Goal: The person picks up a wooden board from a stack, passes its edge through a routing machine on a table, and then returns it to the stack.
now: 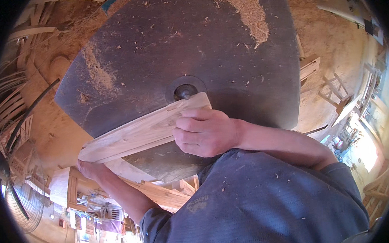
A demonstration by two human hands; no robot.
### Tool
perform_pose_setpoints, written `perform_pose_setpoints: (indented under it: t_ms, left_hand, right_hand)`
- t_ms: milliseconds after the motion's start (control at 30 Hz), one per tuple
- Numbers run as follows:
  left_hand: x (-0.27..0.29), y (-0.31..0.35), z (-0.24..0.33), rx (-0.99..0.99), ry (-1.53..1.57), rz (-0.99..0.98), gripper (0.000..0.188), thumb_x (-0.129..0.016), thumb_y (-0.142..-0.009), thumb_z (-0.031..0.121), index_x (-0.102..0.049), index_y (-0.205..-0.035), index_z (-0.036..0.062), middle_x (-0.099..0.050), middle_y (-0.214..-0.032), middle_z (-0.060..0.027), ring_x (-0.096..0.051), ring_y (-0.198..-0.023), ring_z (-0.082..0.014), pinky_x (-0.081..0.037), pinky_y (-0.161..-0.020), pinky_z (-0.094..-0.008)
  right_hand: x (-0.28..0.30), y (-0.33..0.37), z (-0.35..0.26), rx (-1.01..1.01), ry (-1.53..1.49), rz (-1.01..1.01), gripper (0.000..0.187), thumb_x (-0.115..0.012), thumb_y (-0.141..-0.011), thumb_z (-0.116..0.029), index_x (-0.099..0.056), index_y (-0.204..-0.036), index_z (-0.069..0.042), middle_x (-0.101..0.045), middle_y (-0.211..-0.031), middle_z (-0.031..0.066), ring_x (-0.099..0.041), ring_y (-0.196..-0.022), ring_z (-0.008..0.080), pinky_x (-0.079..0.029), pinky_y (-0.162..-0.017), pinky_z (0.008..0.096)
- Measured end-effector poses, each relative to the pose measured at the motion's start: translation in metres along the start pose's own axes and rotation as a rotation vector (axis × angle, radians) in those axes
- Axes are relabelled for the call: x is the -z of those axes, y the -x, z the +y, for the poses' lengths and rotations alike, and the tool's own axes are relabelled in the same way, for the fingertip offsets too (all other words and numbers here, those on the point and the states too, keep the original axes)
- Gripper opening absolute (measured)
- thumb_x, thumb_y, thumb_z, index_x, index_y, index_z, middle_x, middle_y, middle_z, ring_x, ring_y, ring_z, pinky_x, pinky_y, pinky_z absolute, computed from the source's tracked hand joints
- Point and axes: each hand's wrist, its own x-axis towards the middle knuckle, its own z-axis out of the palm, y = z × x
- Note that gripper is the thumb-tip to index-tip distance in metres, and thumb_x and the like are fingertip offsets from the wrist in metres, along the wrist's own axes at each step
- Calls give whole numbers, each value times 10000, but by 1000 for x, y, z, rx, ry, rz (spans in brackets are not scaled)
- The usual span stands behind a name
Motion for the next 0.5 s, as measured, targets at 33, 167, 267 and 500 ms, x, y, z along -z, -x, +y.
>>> perform_pose_setpoints:
  t_ms: [33,167,267,500]
  left_hand:
    - [8,-6,-1,22,39,-6,271,-721,-932,177,-750,-1100,-33,-734,-1103,-144,-728,-973,-252,-663,-826,-407]
    - [50,-36,-11,-35,80,-21,293,-740,-924,207,-755,-1114,-16,-734,-1104,-149,-727,-968,-279,-646,-854,-428]
    - [114,-86,-45,-461,-319,-163,305,-720,-931,226,-750,-1118,-13,-732,-1118,-171,-726,-993,-304,-629,-898,-461]
    - [126,-105,-77,-18,244,-56,372,-525,-1046,201,-621,-1318,-34,-699,-1237,-191,-713,-1086,-327,-614,-965,-531]
  right_hand:
    - [-7,-3,-1,9,-2,39,165,-678,-726,-162,-695,-866,-77,-614,-965,28,-602,-1043,210,-506,-974,351]
    - [-19,-14,-7,57,-43,85,121,-670,-728,-161,-679,-810,-73,-595,-923,25,-590,-1029,215,-485,-972,343]
    - [-28,-25,-23,62,-63,17,189,-670,-723,-179,-680,-880,-76,-656,-1036,44,-606,-1116,234,-508,-984,363]
    - [-15,-4,-74,-49,24,13,235,-676,-781,-216,-694,-976,-87,-622,-1176,86,-585,-1153,299,-467,-1036,463]
